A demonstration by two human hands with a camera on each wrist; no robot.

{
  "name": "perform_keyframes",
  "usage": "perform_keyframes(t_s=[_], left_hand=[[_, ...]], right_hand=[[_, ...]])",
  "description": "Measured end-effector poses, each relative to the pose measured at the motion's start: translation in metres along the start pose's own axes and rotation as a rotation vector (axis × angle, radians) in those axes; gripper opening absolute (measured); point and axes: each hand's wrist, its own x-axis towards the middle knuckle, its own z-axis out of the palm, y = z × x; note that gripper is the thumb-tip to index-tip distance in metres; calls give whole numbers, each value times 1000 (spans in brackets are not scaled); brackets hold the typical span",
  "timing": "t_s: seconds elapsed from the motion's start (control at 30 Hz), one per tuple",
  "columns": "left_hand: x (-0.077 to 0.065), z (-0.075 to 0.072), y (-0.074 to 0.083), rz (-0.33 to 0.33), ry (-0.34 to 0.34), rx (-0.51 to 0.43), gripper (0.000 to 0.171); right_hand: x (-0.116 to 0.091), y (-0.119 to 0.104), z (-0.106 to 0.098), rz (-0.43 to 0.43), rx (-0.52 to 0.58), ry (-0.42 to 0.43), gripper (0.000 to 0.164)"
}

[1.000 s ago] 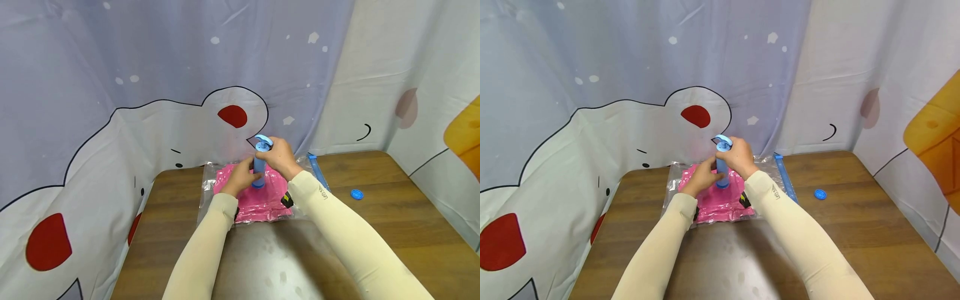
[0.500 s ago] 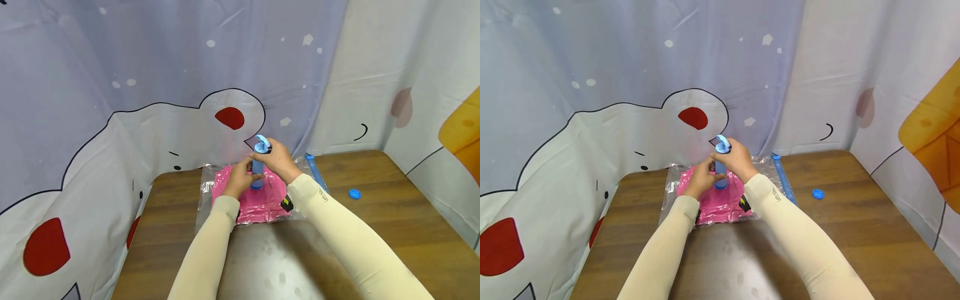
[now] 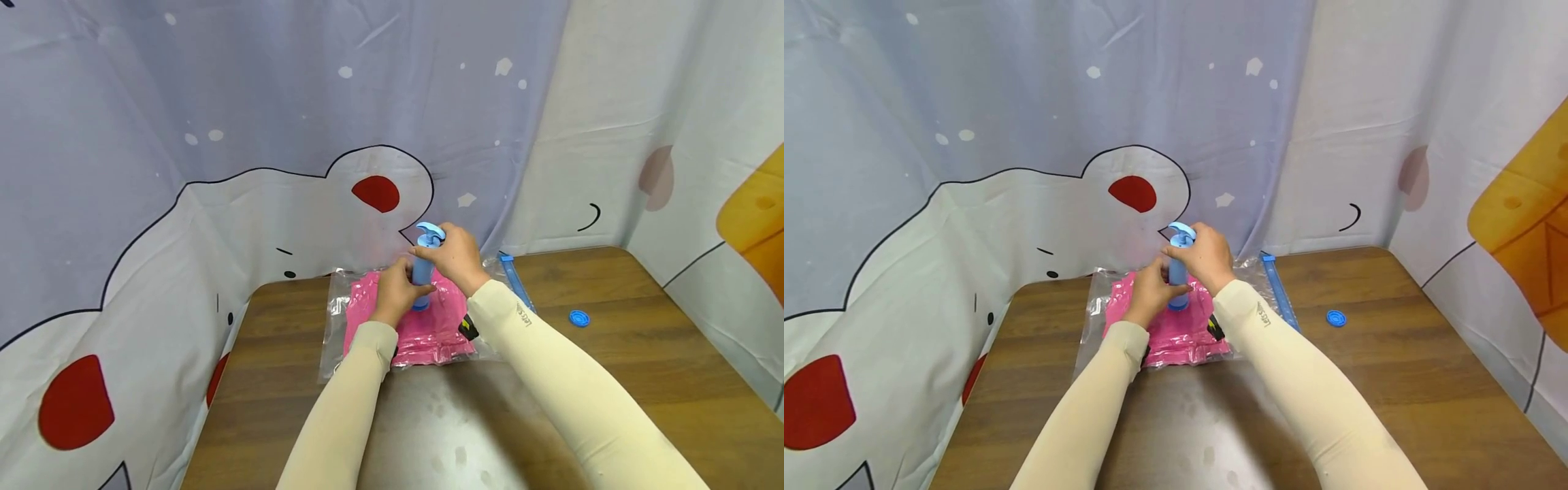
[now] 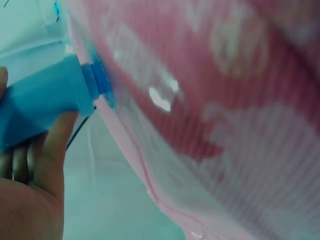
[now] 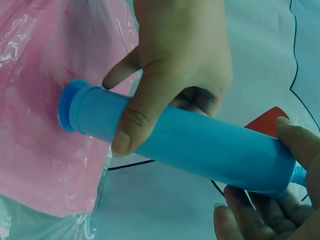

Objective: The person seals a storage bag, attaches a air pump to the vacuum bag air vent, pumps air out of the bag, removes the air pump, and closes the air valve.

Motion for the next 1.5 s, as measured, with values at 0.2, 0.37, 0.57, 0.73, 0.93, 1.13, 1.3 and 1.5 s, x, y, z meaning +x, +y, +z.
perform_keyframes(t_s=[0.2,0.37,0.57,0.73,0.93,1.13,1.3,1.5], left_hand=[[2,-8,-5,45,-96,5,61],[4,-18,-5,78,-270,-112,71],[6,-28,-2,99,-277,-183,54],[6,-26,-5,96,-229,-172,54],[4,-11,-6,37,-78,-124,52],[3,4,-5,5,66,34,52],[3,8,-8,11,107,37,49],[1,-5,-11,15,-18,-33,58]], right_hand=[[4,-2,-5,-48,16,-88,37],[6,-2,-10,-8,75,-142,37],[9,-3,-10,8,105,-171,40],[8,-3,-9,18,126,-185,42],[4,4,0,-5,167,-191,52],[-3,19,15,60,223,-157,67],[-6,29,24,26,205,-176,75],[-7,34,28,33,200,-169,72]])
